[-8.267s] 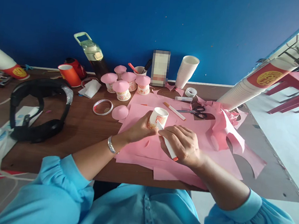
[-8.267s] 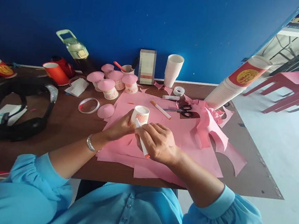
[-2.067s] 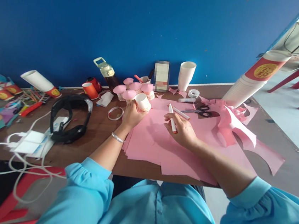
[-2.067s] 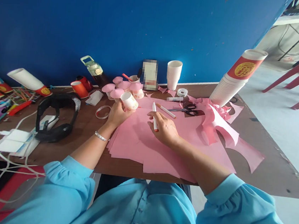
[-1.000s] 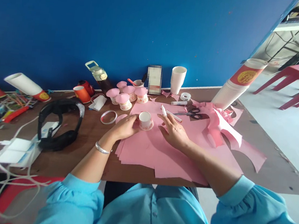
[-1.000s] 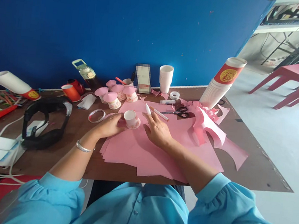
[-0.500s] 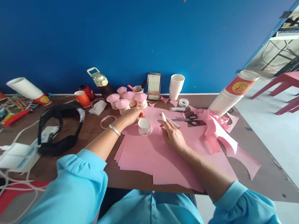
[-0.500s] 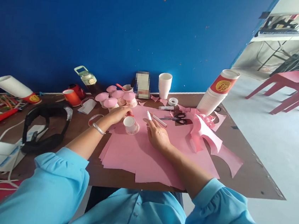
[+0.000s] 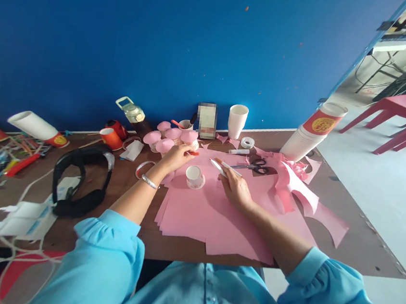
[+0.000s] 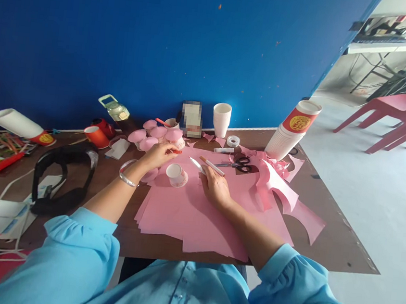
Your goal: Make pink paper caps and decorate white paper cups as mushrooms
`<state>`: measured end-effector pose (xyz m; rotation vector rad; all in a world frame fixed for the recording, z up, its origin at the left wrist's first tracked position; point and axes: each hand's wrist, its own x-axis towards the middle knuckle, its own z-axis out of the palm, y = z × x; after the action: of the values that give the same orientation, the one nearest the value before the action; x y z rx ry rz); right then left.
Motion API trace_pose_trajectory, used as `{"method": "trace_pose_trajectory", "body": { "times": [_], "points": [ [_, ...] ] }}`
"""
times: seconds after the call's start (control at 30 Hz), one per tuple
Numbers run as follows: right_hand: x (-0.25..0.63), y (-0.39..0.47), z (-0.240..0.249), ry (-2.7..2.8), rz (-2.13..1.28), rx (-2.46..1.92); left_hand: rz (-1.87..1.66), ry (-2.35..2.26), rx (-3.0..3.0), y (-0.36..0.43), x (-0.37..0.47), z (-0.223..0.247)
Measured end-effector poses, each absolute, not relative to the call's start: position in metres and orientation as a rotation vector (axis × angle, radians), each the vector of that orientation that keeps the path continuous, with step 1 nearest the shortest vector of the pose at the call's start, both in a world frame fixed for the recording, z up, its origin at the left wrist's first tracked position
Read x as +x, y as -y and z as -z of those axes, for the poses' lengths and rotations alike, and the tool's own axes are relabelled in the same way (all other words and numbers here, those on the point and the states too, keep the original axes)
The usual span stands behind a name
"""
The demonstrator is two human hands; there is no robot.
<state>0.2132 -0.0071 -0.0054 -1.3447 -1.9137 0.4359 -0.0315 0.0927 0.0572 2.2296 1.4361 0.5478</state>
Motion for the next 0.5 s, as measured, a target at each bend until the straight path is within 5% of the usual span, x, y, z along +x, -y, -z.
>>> {"method": "trace_pose_trajectory", "body": {
  "times": [0.5],
  "points": [
    [0.219,0.008,-0.015,2.026,-0.260,-1.557,-0.630,-0.989,2.135,-0.090,-0.018,-0.077]
  ]
}}
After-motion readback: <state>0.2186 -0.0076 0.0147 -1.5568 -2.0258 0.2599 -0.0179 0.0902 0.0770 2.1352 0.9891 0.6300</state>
